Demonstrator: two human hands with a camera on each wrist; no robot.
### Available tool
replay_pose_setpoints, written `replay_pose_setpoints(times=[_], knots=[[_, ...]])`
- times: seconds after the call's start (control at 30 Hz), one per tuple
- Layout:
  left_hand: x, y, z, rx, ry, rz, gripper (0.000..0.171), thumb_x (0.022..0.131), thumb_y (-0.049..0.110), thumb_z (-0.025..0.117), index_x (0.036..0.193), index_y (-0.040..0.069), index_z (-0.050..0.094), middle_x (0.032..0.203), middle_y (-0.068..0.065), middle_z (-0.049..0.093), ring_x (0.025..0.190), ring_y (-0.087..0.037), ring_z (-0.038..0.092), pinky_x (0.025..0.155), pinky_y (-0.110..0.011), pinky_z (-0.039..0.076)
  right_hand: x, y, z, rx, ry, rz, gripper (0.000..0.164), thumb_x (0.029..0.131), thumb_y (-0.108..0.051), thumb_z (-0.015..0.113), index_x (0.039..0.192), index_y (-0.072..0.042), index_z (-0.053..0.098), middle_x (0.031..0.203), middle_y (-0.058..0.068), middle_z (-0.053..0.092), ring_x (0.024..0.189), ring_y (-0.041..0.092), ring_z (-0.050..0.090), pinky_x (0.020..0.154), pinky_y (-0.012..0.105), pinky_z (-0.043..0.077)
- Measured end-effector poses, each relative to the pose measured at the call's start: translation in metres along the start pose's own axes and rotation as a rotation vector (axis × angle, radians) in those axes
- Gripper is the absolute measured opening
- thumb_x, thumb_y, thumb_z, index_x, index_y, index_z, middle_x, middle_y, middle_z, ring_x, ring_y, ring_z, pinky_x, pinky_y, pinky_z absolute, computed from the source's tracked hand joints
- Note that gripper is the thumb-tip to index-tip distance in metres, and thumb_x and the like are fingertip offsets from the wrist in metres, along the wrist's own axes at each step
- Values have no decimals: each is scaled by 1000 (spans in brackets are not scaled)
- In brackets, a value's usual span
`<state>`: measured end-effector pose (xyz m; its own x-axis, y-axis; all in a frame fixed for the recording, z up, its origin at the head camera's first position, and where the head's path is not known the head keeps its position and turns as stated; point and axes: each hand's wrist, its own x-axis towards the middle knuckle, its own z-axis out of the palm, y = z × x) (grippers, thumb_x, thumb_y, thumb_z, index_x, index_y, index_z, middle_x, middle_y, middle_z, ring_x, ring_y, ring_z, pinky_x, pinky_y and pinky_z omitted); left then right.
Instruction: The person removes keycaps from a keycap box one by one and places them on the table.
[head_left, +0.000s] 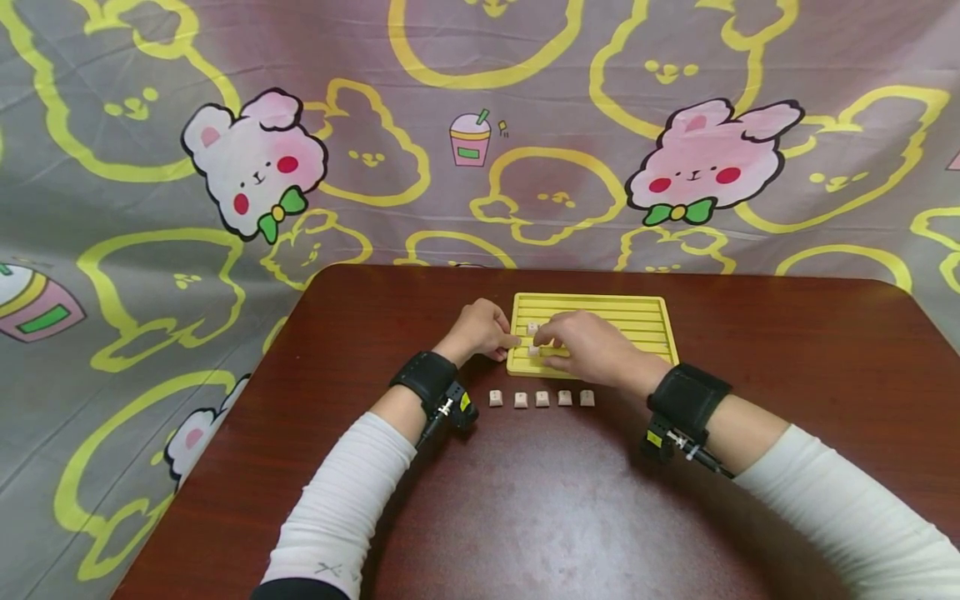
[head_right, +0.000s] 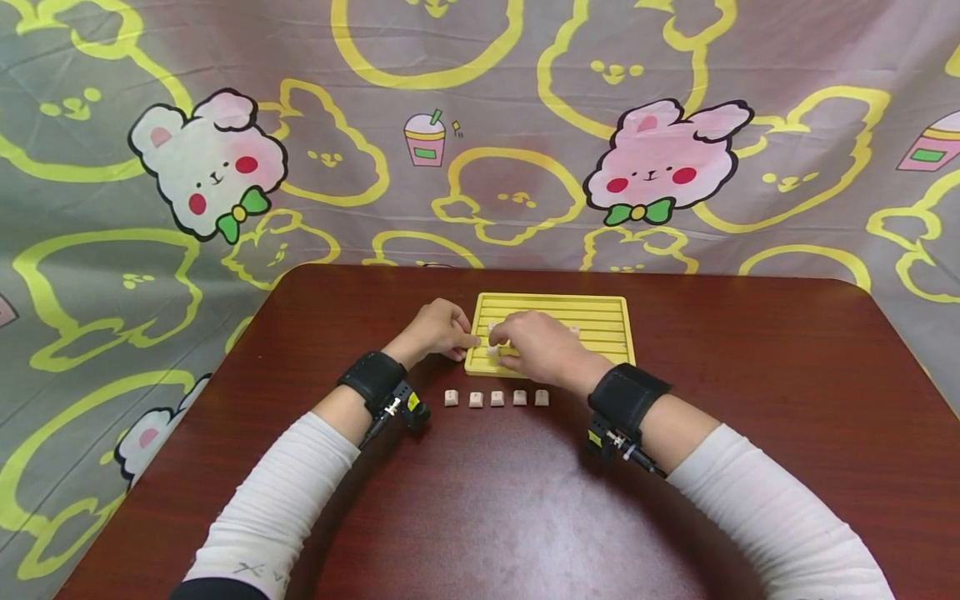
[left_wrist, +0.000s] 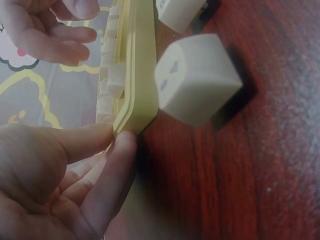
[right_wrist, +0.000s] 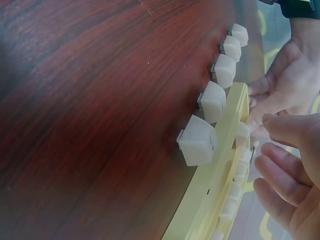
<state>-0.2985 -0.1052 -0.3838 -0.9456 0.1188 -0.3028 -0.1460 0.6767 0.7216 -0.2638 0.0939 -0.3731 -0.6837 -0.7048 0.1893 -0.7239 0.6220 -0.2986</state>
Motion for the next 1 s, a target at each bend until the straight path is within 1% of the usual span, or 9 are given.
replay_pose_setpoints(times=[0.2,0.4,0.6,1.0], knots=[[0,-1,0,-13,-7,-6,18,86,8,77,95,-4,66,81,-11,67,54,-14,66,55,-27,62,5,-1,4,-19,-23,3,22,88,-17,76,109,-11,74,108,5,72,97,22,69,80,35,59],[1,-1,0,-20,-5,-17,17,86,7,77,94,-4,66,79,-10,66,53,-14,66,55,-27,62,10,-1,7,-30,-21,-8,22,87,-17,77,108,-10,74,104,6,72,94,20,68,79,34,59],[1,-1,0,-14,4,-21,18,86,8,77,94,-3,66,81,-12,67,53,-14,66,55,-27,62,11,0,8,-54,-34,17,23,87,-18,77,109,-11,74,105,5,72,95,19,68,80,33,59],[3,-2,1,-6,3,-15,18,86,9,77,95,-3,67,82,-13,68,52,-13,66,54,-26,61,15,3,14,-28,-24,39,21,89,-20,76,108,-12,74,106,5,71,95,19,68,80,34,59]])
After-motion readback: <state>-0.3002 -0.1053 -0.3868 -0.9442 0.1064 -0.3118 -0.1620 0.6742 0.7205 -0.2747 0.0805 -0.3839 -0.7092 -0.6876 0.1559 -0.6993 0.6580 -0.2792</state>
